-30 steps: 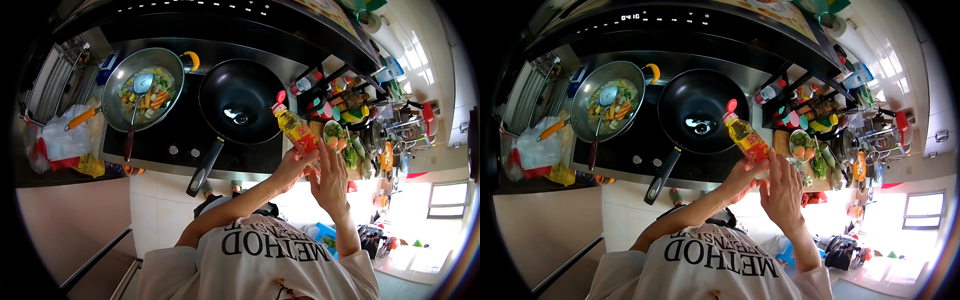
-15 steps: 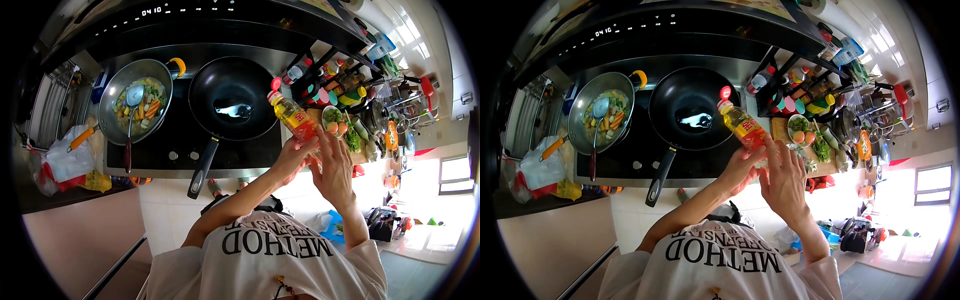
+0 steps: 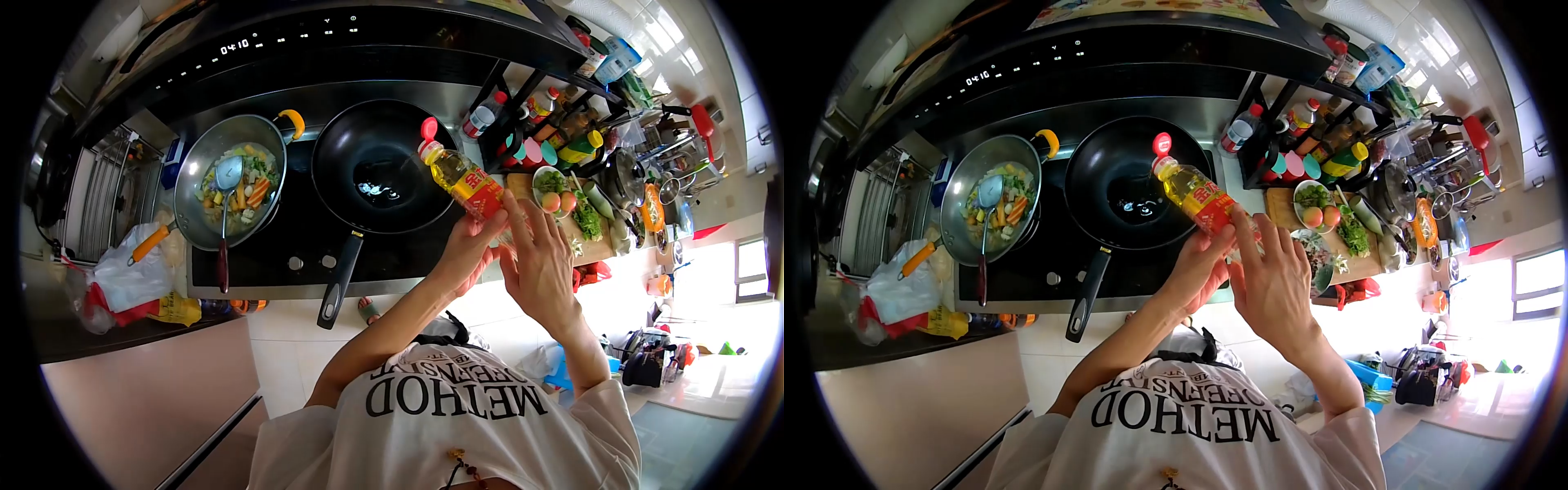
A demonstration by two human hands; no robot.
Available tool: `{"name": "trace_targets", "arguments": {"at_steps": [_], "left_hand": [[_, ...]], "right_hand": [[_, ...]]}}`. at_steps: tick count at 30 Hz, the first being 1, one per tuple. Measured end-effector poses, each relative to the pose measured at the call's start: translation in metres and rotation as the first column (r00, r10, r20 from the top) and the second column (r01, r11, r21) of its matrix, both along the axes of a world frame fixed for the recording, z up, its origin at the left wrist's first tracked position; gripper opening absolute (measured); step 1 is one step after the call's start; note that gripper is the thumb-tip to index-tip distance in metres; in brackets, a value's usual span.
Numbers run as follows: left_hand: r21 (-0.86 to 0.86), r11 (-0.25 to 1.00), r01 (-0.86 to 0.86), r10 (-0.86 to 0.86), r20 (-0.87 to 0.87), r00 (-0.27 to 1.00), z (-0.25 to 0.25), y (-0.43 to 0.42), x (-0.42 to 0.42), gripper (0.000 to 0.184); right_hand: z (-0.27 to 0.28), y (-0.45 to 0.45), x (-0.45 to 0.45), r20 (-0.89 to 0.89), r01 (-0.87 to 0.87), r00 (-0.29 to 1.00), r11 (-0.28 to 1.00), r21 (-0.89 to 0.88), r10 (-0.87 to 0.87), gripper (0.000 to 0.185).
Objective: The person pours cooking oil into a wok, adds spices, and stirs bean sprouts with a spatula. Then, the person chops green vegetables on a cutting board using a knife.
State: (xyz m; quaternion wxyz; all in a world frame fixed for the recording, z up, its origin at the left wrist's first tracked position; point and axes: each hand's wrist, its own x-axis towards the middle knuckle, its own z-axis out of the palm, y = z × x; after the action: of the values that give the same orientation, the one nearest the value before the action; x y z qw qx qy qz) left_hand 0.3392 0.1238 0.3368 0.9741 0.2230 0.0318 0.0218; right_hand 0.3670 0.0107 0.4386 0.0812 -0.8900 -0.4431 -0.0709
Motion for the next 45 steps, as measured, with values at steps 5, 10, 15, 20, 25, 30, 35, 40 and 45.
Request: {"name": "trace_targets", "arguments": {"at_steps": [5, 10, 15, 20, 25, 30, 35, 40, 45], "left_hand": [[-0.018, 0.999, 0.051, -0.051, -0.035, 0.998, -0.008, -0.006, -0.003, 0.043], [-0.081, 0.995, 0.062, -0.066, -0.060, 0.996, -0.010, -0.013, -0.009, 0.043], [-0.136, 0.990, 0.040, -0.046, -0.044, 0.998, -0.020, -0.015, -0.010, 0.043], [-0.189, 0.982, 0.023, -0.022, 0.006, 1.000, -0.015, -0.008, -0.017, 0.043], [-0.206, 0.979, 0.011, -0.005, 0.028, 1.000, -0.020, -0.001, -0.025, 0.044], [-0.199, 0.979, 0.048, -0.037, 0.056, 0.998, -0.017, 0.005, -0.033, 0.044], [-0.190, 0.977, 0.093, -0.089, 0.031, 0.996, -0.022, 0.002, -0.039, 0.043], [0.066, 0.997, 0.038, -0.035, -0.047, 0.998, -0.022, 0.014, -0.040, 0.042], [0.569, 0.808, -0.153, 0.172, 0.021, 0.985, -0.052, 0.018, -0.031, 0.047]], "right_hand": [[-0.001, -0.006, -0.007, -0.027, 0.043, 0.999, 0.998, -0.034, -0.044, 0.074], [-0.003, -0.010, -0.009, -0.029, 0.028, 0.999, 0.998, -0.048, -0.029, 0.075], [0.003, -0.003, -0.010, -0.023, 0.007, 1.000, 0.997, -0.074, -0.009, 0.075], [0.012, 0.010, -0.017, 0.009, -0.013, 1.000, 0.994, -0.111, 0.014, 0.075], [0.012, 0.018, -0.027, 0.028, -0.023, 0.999, 0.991, -0.130, 0.027, 0.077], [0.012, 0.023, -0.040, 0.044, 0.008, 0.999, 0.992, -0.129, -0.002, 0.078], [0.005, 0.020, -0.052, 0.039, 0.070, 0.997, 0.991, -0.111, -0.066, 0.078], [-0.041, 0.010, -0.056, -0.082, 0.130, 0.989, 0.987, 0.097, -0.123, 0.079], [-0.080, -0.004, -0.046, -0.391, 0.138, 0.920, 0.941, 0.309, -0.007, 0.066]]}}
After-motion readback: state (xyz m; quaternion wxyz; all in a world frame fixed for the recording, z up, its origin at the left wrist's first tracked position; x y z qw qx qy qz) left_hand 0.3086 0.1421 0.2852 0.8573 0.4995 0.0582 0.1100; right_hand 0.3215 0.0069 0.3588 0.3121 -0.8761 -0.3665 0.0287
